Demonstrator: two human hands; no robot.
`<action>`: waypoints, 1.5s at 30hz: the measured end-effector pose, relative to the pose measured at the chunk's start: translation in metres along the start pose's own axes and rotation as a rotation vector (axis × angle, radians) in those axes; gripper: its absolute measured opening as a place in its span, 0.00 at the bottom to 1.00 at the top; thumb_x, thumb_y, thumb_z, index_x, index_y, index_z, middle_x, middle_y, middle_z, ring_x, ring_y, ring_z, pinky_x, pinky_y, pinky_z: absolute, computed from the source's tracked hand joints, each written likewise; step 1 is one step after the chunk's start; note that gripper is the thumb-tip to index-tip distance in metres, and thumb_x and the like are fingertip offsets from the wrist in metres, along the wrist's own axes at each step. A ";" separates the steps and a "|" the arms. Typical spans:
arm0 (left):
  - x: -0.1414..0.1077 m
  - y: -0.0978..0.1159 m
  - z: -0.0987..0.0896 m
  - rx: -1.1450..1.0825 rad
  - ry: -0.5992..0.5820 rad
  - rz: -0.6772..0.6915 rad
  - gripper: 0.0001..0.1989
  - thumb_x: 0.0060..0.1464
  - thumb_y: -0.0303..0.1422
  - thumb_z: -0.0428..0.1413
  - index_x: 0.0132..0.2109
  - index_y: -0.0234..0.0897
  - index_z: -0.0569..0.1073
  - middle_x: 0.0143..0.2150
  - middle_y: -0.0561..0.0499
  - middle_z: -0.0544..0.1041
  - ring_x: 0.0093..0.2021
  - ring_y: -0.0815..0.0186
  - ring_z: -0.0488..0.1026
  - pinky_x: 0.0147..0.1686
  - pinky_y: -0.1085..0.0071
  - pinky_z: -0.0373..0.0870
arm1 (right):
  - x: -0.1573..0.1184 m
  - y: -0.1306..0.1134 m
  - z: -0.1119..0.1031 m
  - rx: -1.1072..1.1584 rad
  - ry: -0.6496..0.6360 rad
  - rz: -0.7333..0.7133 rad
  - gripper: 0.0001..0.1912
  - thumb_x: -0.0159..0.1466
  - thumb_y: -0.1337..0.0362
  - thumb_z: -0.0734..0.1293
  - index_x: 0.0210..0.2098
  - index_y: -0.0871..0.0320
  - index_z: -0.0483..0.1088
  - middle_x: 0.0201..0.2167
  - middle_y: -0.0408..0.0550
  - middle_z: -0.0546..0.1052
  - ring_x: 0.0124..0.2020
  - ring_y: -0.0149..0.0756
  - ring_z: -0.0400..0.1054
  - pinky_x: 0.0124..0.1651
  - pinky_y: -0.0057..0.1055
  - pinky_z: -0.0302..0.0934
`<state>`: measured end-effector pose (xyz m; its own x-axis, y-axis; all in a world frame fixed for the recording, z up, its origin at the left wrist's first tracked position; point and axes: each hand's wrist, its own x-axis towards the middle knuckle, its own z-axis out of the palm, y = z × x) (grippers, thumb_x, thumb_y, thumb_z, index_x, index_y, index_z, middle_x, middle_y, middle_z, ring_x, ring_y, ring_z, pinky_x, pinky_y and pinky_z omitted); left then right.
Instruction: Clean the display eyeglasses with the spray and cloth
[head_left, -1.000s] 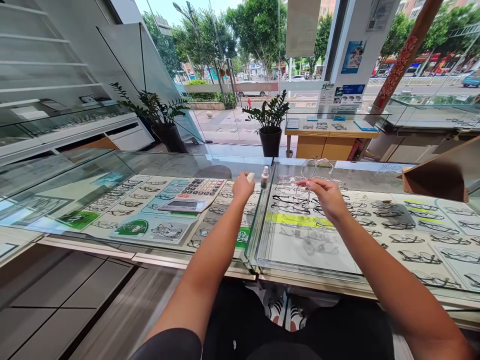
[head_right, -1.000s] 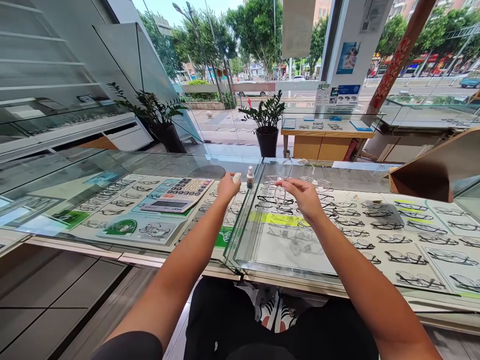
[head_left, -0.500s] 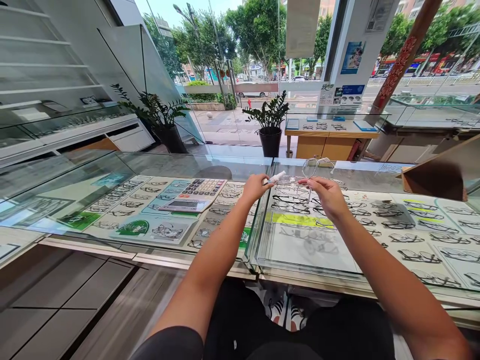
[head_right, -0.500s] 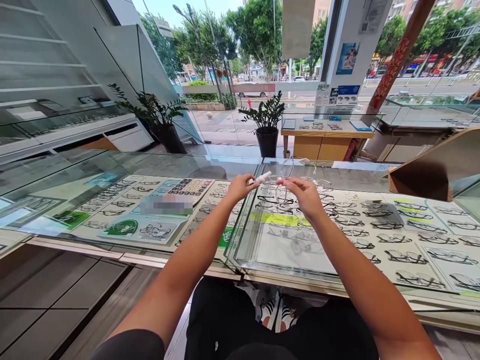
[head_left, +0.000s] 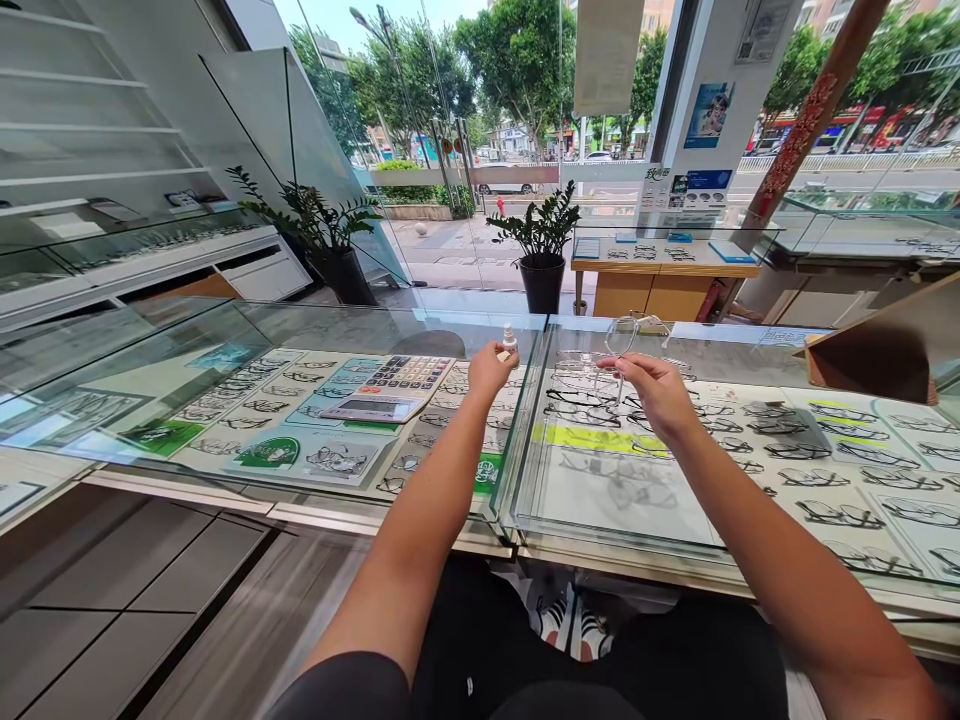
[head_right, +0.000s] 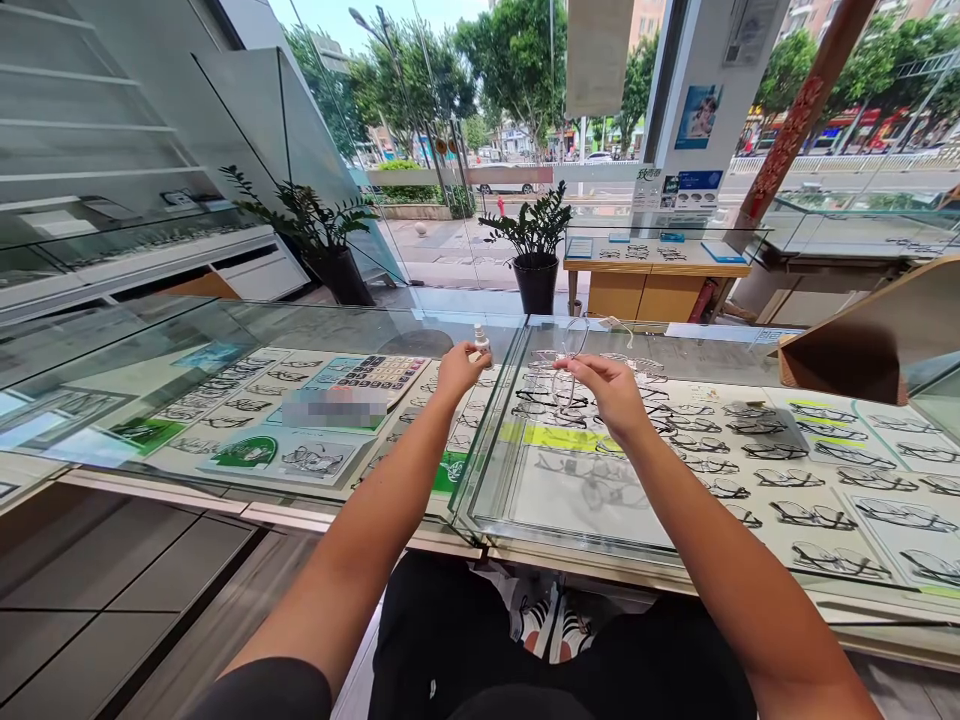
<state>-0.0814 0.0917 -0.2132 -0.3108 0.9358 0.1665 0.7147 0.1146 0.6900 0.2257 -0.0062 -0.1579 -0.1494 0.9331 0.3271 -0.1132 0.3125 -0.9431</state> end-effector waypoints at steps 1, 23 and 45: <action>-0.001 0.000 -0.001 -0.007 -0.001 -0.004 0.15 0.57 0.42 0.63 0.47 0.41 0.75 0.53 0.40 0.83 0.50 0.47 0.79 0.43 0.60 0.69 | 0.000 0.000 0.000 0.005 -0.002 -0.001 0.11 0.65 0.51 0.75 0.39 0.49 0.87 0.46 0.47 0.88 0.54 0.46 0.74 0.65 0.46 0.62; -0.090 0.097 -0.026 -1.094 -0.309 0.285 0.22 0.51 0.47 0.73 0.46 0.38 0.80 0.37 0.51 0.80 0.35 0.67 0.76 0.38 0.69 0.74 | -0.005 -0.011 0.003 0.046 -0.020 -0.039 0.11 0.66 0.51 0.75 0.43 0.46 0.87 0.46 0.46 0.87 0.54 0.47 0.76 0.68 0.48 0.62; -0.093 0.095 -0.012 -1.080 -0.446 0.270 0.24 0.50 0.54 0.72 0.39 0.38 0.78 0.34 0.53 0.79 0.32 0.69 0.72 0.34 0.72 0.69 | -0.003 -0.007 0.003 0.055 -0.036 -0.054 0.12 0.64 0.48 0.77 0.41 0.45 0.88 0.49 0.49 0.86 0.62 0.50 0.72 0.73 0.51 0.57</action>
<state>0.0079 0.0114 -0.1545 0.1652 0.9442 0.2849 -0.2380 -0.2422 0.9406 0.2235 -0.0119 -0.1520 -0.1763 0.9077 0.3807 -0.1760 0.3515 -0.9195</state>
